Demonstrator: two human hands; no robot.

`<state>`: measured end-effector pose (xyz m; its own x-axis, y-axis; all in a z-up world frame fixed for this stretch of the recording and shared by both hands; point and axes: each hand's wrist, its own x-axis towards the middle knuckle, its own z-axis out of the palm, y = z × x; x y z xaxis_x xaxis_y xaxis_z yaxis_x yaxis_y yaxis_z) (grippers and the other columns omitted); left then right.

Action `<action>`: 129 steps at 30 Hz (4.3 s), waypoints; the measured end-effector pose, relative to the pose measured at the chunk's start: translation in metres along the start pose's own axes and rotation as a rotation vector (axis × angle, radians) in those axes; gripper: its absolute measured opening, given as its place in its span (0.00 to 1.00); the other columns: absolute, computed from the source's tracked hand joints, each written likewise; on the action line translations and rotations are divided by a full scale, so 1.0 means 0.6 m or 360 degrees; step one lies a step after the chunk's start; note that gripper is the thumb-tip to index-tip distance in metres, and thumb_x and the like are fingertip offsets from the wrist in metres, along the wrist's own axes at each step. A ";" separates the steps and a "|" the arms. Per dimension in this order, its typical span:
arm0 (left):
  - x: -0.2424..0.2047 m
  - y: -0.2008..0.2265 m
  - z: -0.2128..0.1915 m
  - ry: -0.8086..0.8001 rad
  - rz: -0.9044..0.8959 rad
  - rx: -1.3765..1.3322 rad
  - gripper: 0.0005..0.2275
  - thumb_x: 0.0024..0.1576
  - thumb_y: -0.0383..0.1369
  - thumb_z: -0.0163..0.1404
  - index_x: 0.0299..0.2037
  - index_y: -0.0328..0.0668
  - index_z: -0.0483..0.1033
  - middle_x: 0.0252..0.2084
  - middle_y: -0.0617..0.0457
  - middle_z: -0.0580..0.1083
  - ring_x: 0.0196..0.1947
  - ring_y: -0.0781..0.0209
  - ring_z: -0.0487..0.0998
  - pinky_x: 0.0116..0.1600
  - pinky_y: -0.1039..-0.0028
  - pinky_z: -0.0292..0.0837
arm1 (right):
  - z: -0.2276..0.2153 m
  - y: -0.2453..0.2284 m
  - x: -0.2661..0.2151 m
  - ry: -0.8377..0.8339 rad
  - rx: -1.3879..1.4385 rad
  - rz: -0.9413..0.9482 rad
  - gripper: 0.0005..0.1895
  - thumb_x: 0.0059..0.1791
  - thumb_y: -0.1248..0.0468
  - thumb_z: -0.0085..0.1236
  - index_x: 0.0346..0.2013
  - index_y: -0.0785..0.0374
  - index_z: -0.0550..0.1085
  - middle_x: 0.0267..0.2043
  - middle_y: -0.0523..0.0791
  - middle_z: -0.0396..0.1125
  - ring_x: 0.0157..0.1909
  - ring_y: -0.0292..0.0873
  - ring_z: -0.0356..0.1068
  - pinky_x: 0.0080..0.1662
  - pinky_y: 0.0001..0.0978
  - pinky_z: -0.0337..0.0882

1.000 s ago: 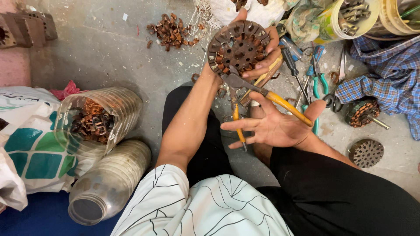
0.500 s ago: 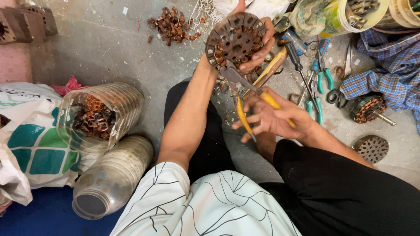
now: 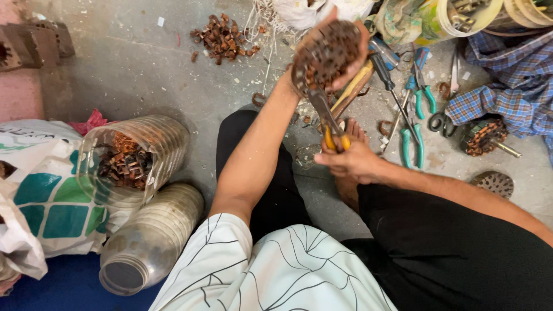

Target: The person sits on the floor and uses pliers and a screwdriver to remove copper rings from a circular metal component. They place the removed rings into a plastic bottle and continue working on the component.

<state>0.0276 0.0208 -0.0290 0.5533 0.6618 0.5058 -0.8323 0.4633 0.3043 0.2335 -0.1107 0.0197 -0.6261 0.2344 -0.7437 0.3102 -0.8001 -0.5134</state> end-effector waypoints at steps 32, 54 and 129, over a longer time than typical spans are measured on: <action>0.021 0.059 0.046 -0.0274 0.0072 0.0153 0.31 0.64 0.62 0.32 0.46 0.37 0.67 0.34 0.47 0.66 0.21 0.59 0.69 0.22 0.76 0.69 | 0.028 -0.128 -0.091 -0.0899 0.0602 -0.0415 0.25 0.51 0.52 0.60 0.56 0.62 0.64 0.52 0.55 0.66 0.62 0.57 0.67 0.54 0.51 0.73; -0.041 -0.009 0.001 0.0390 0.0773 -0.0114 0.16 0.65 0.43 0.43 0.57 0.44 0.71 0.49 0.45 0.72 0.41 0.55 0.73 0.41 0.76 0.73 | 0.024 -0.118 -0.068 -0.0682 0.0110 -0.0647 0.37 0.45 0.62 0.67 0.63 0.51 0.57 0.55 0.58 0.65 0.70 0.56 0.61 0.69 0.61 0.63; -0.058 0.020 0.021 0.2038 0.0645 -0.0176 0.20 0.50 0.59 0.49 0.39 0.56 0.72 0.39 0.56 0.71 0.43 0.47 0.72 0.52 0.29 0.66 | -0.199 0.013 -0.084 0.1437 -0.1831 -0.1014 0.21 0.51 0.69 0.64 0.57 0.68 0.70 0.55 0.56 0.62 0.58 0.59 0.64 0.59 0.46 0.67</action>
<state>-0.0019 -0.0044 -0.0327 -0.0373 0.8151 -0.5782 -0.9699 0.1098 0.2174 0.3527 -0.0628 0.0021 -0.3783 0.9226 -0.0747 0.7875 0.2784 -0.5498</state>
